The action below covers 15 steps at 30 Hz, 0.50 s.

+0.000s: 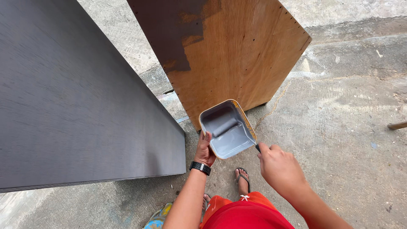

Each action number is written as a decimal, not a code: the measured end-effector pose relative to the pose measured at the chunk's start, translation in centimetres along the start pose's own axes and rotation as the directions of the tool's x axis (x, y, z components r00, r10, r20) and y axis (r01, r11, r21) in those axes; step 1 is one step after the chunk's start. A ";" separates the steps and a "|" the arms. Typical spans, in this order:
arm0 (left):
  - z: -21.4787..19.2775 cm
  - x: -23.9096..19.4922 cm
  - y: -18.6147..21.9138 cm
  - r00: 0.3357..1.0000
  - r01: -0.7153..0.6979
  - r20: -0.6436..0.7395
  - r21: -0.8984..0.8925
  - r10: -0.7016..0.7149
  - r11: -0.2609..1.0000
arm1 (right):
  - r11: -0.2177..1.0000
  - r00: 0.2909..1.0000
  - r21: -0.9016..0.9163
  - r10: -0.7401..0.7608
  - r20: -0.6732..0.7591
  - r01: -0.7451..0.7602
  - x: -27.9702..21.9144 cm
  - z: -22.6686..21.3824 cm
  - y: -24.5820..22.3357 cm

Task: The person mixes gray paint in a tray using a drill with a mixing attachment, then uses a paint roller to apply the paint to a vertical wooden panel. The person repeatedly rolls the roller in the tray to reload paint and continues applying it to the panel.

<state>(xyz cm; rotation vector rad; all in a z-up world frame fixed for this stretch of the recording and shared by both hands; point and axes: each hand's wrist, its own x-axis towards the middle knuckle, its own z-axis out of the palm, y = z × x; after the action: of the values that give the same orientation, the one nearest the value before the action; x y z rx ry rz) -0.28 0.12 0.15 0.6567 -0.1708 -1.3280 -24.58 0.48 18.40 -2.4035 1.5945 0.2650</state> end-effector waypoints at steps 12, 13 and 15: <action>0.1 0.0 0.0 1.000 -0.009 0.006 0.050 0.009 0.999 | 0.997 0.996 0.066 0.038 0.081 -0.043 0.9 -1.0 -1.5; 0.3 -0.2 0.0 1.000 -0.008 0.008 0.050 0.007 0.999 | 0.997 0.996 0.067 0.040 0.080 -0.045 1.4 -0.1 -1.4; 0.7 -0.4 0.2 1.000 -0.003 0.010 0.055 0.003 0.998 | 0.999 0.995 0.051 -0.010 -0.096 0.015 2.7 1.7 -1.2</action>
<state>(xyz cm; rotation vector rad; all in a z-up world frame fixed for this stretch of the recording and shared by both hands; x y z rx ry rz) -0.52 0.27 0.92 0.6961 -0.2171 -1.3276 -22.43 -0.90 16.16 -2.4199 1.6048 0.1069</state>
